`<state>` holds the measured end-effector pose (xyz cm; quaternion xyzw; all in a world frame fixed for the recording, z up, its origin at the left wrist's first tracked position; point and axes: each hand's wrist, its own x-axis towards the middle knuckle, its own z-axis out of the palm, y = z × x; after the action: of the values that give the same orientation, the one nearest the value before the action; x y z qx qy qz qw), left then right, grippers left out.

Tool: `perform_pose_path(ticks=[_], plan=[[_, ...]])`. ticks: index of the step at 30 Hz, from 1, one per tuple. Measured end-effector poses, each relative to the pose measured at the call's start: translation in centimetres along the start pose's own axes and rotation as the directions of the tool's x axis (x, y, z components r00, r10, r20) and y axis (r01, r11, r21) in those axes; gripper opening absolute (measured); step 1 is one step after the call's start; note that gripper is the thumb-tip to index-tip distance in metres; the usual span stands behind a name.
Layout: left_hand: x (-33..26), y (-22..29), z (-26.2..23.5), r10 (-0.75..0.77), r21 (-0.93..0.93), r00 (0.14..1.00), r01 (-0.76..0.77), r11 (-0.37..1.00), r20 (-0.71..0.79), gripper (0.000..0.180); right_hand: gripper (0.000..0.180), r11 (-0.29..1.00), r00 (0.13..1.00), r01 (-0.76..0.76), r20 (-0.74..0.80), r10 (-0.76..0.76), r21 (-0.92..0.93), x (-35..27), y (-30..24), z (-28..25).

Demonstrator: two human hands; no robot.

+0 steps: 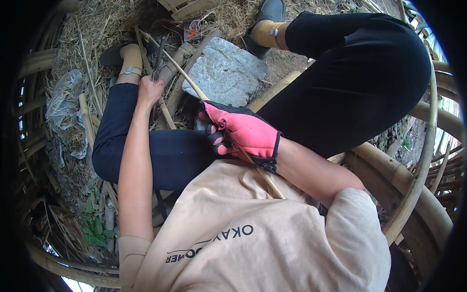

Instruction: The person shaves a thin bamboo stick using a knife while sitting on a bamboo structure.

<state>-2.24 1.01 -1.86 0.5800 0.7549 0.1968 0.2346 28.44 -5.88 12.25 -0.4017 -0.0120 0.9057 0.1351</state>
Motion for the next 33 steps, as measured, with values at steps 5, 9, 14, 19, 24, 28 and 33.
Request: perform_pose_path(ticks=[5,9,14,19,24,28,33], plan=[[-1.5,3.4,-0.9,0.100,-0.027,0.995,-0.099,0.995,0.030,0.027,0.046,1.000,1.000,0.011,0.014,-0.011,0.004,0.4,0.2,-0.6],[-4.7,7.2,-3.1,0.236,0.001,0.941,-0.243,0.970,0.242,0.031,0.038,0.998,0.996,0.003,0.092,0.003,-0.068,0.1,-0.2,-0.9],[-6.7,11.0,-4.1,0.364,-0.087,0.821,-0.365,0.927,0.440,0.034,0.034,0.999,0.997,-0.031,0.068,0.033,-0.029,0.3,-0.4,-1.8],[-7.1,11.2,-3.9,0.320,-0.101,0.848,-0.307,0.946,0.423,0.034,0.031,0.996,0.997,-0.075,0.009,0.076,-0.050,-0.2,-1.0,-1.2],[-5.9,11.2,-3.3,0.234,0.067,0.875,-0.288,0.955,0.423,0.023,0.031,0.995,0.994,-0.083,0.078,0.078,0.060,0.2,-0.8,-2.0],[-4.7,9.2,-2.6,0.207,0.109,0.931,-0.249,0.962,0.302,0.022,0.032,0.994,0.996,-0.070,0.069,0.064,0.081,0.4,-0.4,-1.9],[-3.9,6.8,-4.1,0.154,0.098,0.951,-0.186,0.978,0.266,0.032,0.032,0.989,0.988,-0.093,0.137,0.077,0.117,1.0,0.0,-2.0]])
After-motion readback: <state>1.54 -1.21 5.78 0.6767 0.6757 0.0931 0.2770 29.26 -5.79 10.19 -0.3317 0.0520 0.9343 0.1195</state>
